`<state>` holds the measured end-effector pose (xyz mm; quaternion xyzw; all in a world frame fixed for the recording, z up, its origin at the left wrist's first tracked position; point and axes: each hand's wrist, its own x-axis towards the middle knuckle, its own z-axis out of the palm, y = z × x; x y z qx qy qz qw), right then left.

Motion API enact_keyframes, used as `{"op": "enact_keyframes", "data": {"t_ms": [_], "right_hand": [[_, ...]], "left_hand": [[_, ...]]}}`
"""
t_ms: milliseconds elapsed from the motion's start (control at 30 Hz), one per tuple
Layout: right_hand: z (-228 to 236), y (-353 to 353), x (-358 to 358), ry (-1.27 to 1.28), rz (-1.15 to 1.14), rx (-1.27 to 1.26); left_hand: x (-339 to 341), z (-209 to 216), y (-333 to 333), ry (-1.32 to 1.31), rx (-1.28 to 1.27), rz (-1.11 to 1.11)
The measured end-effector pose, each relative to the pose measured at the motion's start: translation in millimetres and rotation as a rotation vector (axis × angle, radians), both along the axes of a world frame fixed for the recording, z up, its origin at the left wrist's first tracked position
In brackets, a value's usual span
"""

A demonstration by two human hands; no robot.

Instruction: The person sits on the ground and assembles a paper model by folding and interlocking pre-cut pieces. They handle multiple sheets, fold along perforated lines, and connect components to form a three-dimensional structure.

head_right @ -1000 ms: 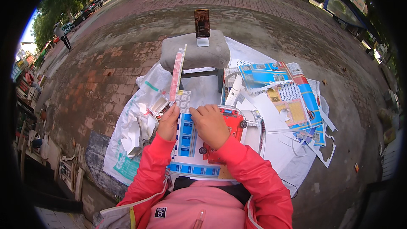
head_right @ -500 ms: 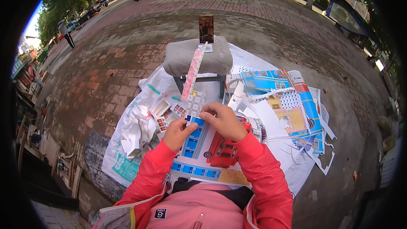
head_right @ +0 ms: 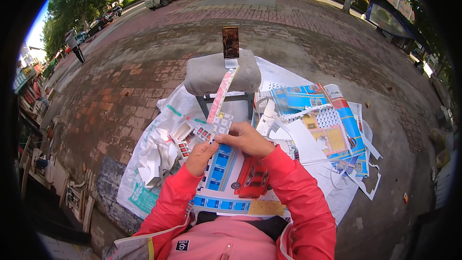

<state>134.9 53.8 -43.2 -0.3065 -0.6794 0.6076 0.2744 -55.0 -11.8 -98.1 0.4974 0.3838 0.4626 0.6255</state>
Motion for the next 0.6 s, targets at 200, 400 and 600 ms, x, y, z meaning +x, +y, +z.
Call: {"op": "enact_keyframes", "data": {"t_ms": [200,400,600], "right_hand": [[3.5,5.0,-6.0,0.001,0.008,-0.09],[-15.8,12.4,-6.7,0.093,0.031,-0.189],[-24.8,21.8,-11.1,-0.054,-0.041,-0.136]], "left_hand": [[-3.6,-6.1,4.0,0.002,0.018,-0.047],[-4.2,-4.8,2.4,-0.112,-0.086,-0.099],[-3.7,-10.9,4.0,-0.08,-0.102,-0.032]]}}
